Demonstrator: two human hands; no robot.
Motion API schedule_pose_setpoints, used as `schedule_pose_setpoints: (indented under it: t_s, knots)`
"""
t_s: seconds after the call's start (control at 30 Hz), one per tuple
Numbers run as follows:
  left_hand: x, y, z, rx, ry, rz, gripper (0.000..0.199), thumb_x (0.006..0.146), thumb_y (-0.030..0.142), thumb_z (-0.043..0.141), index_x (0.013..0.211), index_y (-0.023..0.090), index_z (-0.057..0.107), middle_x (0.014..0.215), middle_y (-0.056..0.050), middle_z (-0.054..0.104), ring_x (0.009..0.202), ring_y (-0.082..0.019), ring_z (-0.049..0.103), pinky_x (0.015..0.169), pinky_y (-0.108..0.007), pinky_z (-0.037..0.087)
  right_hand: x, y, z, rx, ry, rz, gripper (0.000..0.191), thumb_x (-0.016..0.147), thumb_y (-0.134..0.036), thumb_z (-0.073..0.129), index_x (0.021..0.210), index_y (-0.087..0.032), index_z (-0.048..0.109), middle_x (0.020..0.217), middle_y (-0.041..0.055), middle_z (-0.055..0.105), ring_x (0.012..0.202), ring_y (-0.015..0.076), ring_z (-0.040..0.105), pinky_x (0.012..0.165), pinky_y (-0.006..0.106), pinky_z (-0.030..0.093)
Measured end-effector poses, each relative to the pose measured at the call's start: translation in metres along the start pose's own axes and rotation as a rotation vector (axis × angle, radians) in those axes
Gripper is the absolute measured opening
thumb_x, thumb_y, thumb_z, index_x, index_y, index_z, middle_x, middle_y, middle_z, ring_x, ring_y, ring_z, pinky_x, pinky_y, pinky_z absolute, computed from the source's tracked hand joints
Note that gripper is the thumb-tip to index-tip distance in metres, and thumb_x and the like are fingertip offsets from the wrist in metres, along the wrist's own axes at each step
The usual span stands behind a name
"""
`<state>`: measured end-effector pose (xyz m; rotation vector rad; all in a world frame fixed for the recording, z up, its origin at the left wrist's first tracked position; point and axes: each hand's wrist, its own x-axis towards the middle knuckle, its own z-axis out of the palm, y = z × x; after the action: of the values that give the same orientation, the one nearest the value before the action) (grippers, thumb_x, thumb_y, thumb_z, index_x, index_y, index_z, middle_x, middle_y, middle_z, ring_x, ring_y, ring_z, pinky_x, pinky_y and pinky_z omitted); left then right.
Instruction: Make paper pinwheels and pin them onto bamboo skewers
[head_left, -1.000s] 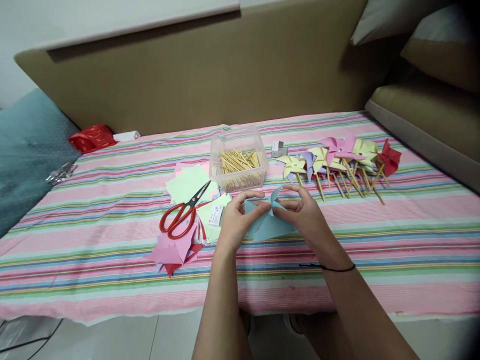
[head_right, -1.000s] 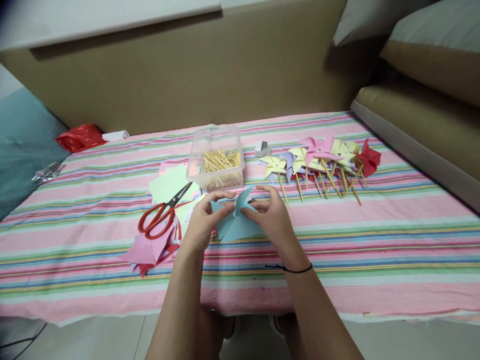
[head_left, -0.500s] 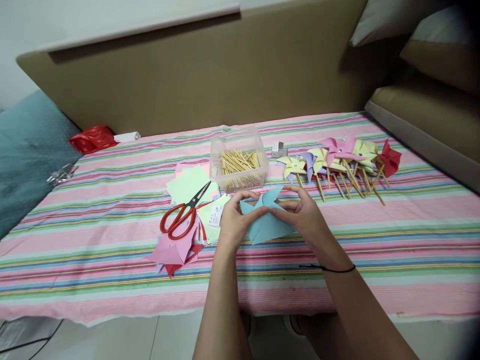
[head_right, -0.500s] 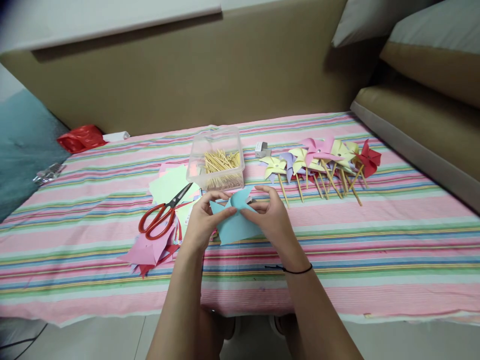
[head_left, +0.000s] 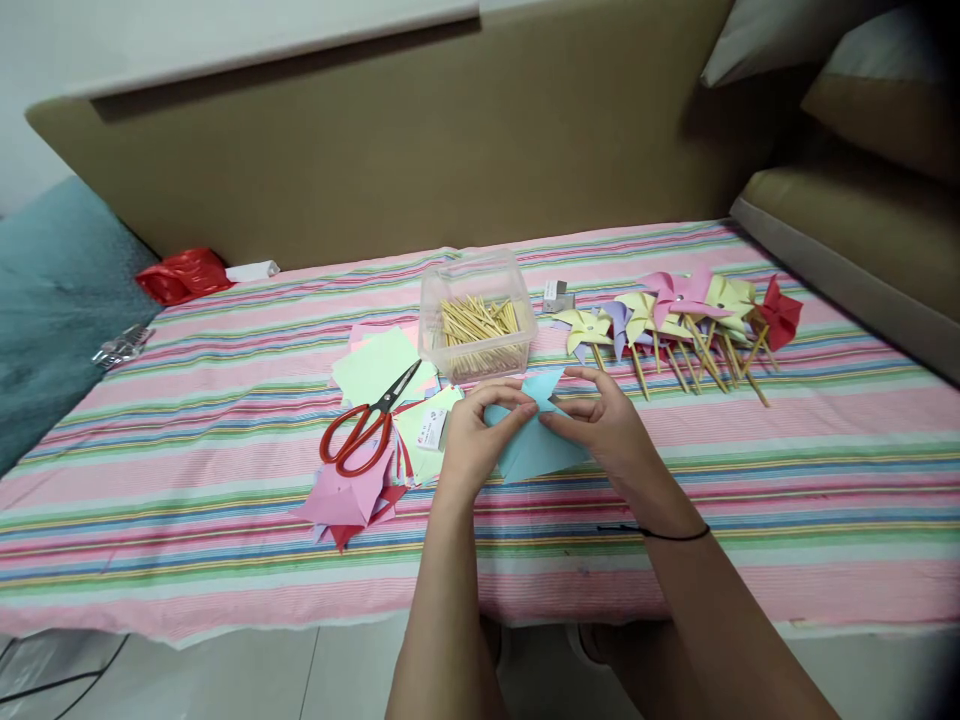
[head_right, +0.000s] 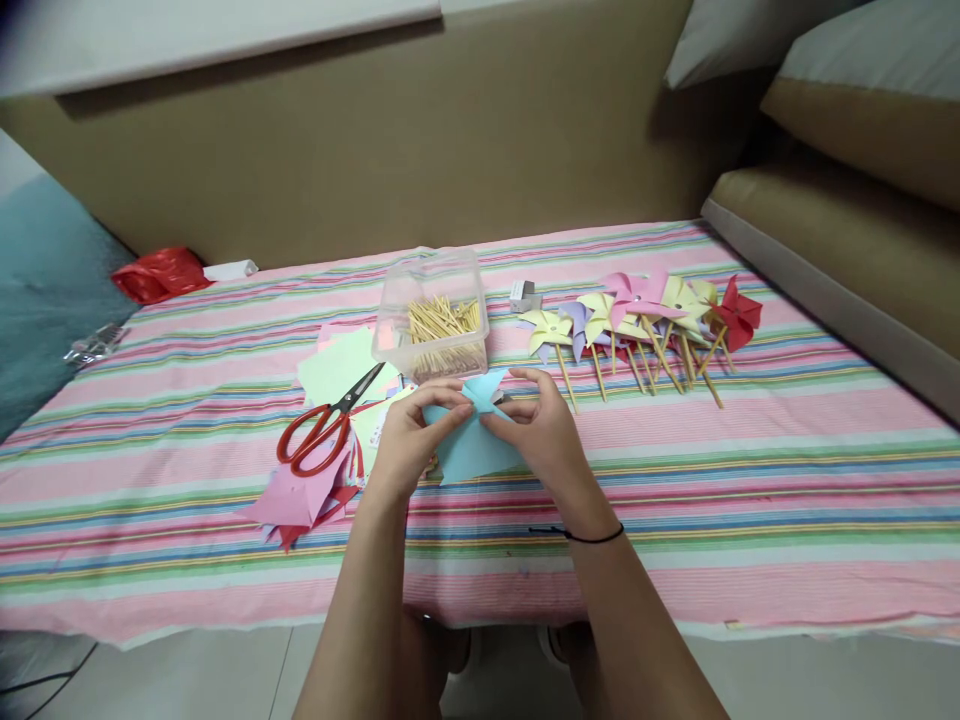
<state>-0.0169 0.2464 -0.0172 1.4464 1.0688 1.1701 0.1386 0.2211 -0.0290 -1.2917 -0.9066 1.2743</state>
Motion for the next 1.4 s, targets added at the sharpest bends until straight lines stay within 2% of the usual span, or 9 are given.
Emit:
schedule_pose_setpoints:
  t_s: [0.2,0.37,0.63,0.9,1.13,1.4]
  knots:
    - [-0.001,0.006,0.001,-0.017,0.059,-0.063,0.016,0.077,0.034,0.068,0.074,0.019,0.062,0.082,-0.002,0.066,0.078,-0.015,0.057,0.074,-0.026,0.044,0.0,-0.001,0.001,-0.026,0.012,-0.004,0.068,0.056,-0.036,0.082,0.113,-0.025,0.048,0.073,0.0014,0.073,0.071,0.0245,0.07,0.063,0.036,0.055]
    - [-0.001,0.002,0.001,-0.095,0.025,-0.09,0.022,0.071,0.033,0.073,0.084,0.02,0.061,0.089,-0.001,0.066,0.074,-0.014,0.059,0.068,-0.026,0.045,-0.001,-0.001,0.002,-0.013,0.005,0.002,0.068,0.056,-0.035,0.082,0.113,-0.025,0.047,0.072,0.0007,0.072,0.069,0.0237,0.069,0.062,0.035,0.054]
    - [0.001,-0.004,0.0,0.029,0.016,0.004,0.027,0.065,0.031,0.079,0.084,0.02,0.064,0.089,-0.002,0.068,0.078,-0.017,0.064,0.077,-0.03,0.047,0.0,0.002,0.001,-0.008,0.002,-0.009,0.068,0.058,-0.038,0.082,0.114,-0.025,0.047,0.074,0.0015,0.073,0.07,0.0243,0.07,0.063,0.035,0.054]
    - [0.0,-0.005,-0.002,0.036,-0.029,-0.029,0.028,0.06,0.03,0.082,0.082,0.018,0.067,0.086,-0.004,0.07,0.086,-0.02,0.065,0.081,-0.032,0.047,0.001,0.0,0.0,-0.055,0.021,-0.018,0.068,0.058,-0.039,0.082,0.115,-0.024,0.047,0.076,0.0022,0.073,0.071,0.0239,0.069,0.059,0.033,0.052]
    - [-0.002,0.002,0.003,0.079,0.124,-0.117,0.021,0.064,0.034,0.078,0.074,0.02,0.068,0.067,0.0,0.067,0.071,-0.018,0.063,0.068,-0.029,0.046,0.0,-0.001,0.003,-0.025,0.0,0.01,0.071,0.056,-0.037,0.082,0.116,-0.024,0.047,0.073,0.0011,0.072,0.07,0.0231,0.069,0.062,0.034,0.054]
    - [-0.001,0.001,0.002,0.154,0.163,-0.083,0.017,0.066,0.029,0.076,0.076,0.019,0.066,0.067,0.001,0.067,0.073,-0.018,0.064,0.077,-0.031,0.046,0.0,0.002,0.003,0.004,-0.016,-0.005,0.07,0.057,-0.037,0.083,0.115,-0.025,0.047,0.075,0.0021,0.073,0.071,0.0223,0.07,0.064,0.033,0.055]
